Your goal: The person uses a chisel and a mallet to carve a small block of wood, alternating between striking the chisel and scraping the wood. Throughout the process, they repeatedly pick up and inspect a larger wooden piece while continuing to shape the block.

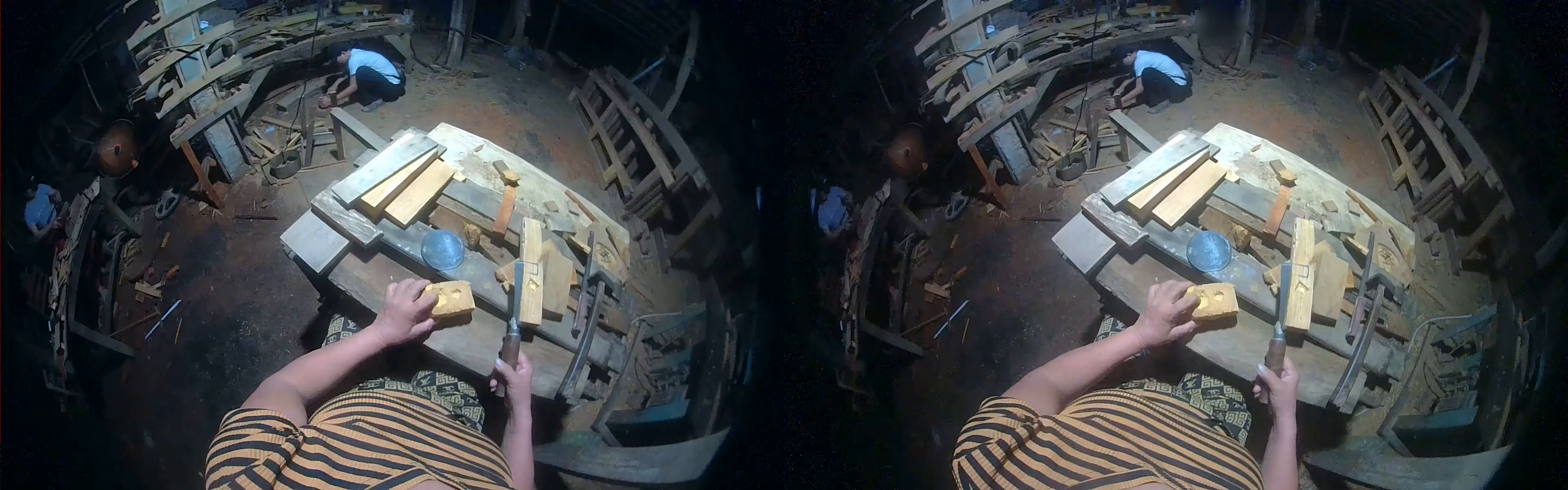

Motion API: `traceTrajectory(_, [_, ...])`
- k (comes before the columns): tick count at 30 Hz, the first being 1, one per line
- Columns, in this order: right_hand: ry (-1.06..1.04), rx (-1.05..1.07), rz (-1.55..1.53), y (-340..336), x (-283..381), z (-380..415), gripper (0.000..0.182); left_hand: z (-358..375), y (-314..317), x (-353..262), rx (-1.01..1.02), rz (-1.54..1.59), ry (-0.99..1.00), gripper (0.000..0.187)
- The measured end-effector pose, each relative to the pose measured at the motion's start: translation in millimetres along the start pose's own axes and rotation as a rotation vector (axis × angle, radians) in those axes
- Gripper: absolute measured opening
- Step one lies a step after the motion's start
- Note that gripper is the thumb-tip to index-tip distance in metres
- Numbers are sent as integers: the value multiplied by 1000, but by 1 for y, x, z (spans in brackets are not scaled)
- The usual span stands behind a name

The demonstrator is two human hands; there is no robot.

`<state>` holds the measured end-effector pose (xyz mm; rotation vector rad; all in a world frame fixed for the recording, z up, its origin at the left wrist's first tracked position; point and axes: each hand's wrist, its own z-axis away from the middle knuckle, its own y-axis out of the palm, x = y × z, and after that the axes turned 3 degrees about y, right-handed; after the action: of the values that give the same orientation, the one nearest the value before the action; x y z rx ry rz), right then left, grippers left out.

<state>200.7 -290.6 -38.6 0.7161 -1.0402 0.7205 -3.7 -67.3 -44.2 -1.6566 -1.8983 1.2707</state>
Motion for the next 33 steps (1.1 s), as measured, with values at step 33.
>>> traceTrajectory(33, [23,32,-52,-3,-1,-2,32,-4,-3,-3,-143,98,-4,47])
